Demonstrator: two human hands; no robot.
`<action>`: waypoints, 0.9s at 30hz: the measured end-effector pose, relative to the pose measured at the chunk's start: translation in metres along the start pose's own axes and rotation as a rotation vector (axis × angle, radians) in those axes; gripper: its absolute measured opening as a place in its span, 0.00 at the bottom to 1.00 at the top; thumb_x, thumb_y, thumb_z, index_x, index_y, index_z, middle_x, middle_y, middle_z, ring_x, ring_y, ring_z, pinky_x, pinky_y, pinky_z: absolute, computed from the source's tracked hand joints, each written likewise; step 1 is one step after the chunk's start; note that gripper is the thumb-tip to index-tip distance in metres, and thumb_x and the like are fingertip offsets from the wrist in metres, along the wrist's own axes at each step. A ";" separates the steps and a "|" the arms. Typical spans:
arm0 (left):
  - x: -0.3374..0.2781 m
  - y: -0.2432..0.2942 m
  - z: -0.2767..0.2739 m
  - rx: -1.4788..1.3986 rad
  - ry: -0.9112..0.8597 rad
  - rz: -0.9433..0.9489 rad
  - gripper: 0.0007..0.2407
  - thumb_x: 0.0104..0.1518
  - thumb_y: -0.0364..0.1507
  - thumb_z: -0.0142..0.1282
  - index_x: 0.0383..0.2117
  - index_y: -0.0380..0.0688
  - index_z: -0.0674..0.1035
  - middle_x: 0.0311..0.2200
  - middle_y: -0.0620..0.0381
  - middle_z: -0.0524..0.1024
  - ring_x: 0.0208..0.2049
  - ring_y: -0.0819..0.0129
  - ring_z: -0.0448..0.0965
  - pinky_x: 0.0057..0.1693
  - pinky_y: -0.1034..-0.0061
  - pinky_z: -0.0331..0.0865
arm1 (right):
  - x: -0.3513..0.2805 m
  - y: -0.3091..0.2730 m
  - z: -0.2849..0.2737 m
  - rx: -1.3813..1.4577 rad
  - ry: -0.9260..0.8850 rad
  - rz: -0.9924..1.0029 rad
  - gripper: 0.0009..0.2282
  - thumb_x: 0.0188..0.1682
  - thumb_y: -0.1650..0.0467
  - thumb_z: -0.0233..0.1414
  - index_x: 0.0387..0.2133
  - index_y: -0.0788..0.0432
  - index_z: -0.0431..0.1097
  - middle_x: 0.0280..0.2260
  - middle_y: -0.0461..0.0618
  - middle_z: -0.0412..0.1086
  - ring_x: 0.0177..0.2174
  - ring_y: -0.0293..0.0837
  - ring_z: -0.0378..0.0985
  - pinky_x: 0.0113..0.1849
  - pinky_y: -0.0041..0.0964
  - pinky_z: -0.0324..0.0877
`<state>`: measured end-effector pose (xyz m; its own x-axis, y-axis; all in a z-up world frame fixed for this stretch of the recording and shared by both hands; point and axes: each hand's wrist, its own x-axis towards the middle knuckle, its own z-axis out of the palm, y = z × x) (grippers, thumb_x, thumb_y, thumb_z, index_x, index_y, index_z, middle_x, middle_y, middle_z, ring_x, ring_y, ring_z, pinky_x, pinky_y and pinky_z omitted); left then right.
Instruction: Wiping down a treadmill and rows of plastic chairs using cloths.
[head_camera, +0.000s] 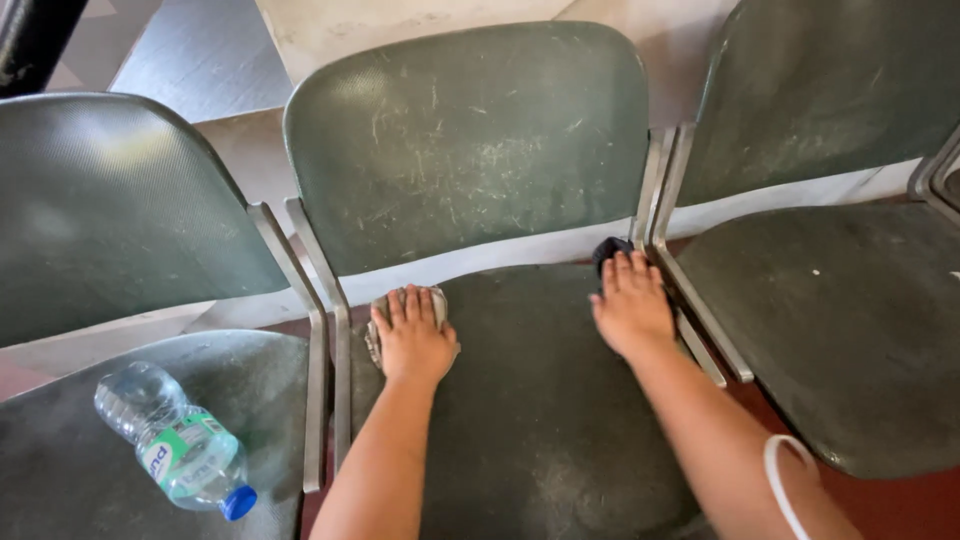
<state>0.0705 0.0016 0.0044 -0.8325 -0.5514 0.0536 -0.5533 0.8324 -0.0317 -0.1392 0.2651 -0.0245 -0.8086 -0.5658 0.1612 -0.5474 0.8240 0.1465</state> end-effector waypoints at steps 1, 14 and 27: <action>-0.003 0.010 -0.006 0.005 -0.016 -0.021 0.32 0.57 0.46 0.38 0.70 0.47 0.59 0.72 0.52 0.54 0.73 0.47 0.46 0.71 0.38 0.39 | 0.000 -0.013 0.001 -0.128 -0.007 -0.050 0.30 0.56 0.53 0.33 0.69 0.52 0.51 0.70 0.50 0.50 0.70 0.55 0.44 0.65 0.58 0.44; 0.020 -0.008 0.014 -0.049 -0.022 -0.009 0.32 0.58 0.47 0.34 0.71 0.52 0.58 0.72 0.58 0.53 0.73 0.53 0.49 0.72 0.37 0.39 | 0.025 -0.028 0.010 0.073 -0.079 -0.067 0.28 0.59 0.55 0.30 0.70 0.51 0.50 0.70 0.47 0.50 0.70 0.52 0.43 0.66 0.59 0.38; 0.029 0.016 -0.002 -0.168 0.080 0.186 0.27 0.57 0.42 0.41 0.64 0.49 0.71 0.64 0.57 0.69 0.67 0.55 0.63 0.69 0.47 0.51 | 0.042 -0.095 0.026 0.165 0.326 -0.439 0.21 0.54 0.60 0.44 0.58 0.53 0.68 0.56 0.50 0.70 0.58 0.51 0.69 0.55 0.59 0.65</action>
<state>0.0375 -0.0007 0.0077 -0.9110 -0.3873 0.1416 -0.3731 0.9204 0.1170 -0.1268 0.1642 -0.0565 -0.4036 -0.8145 0.4167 -0.8647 0.4884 0.1172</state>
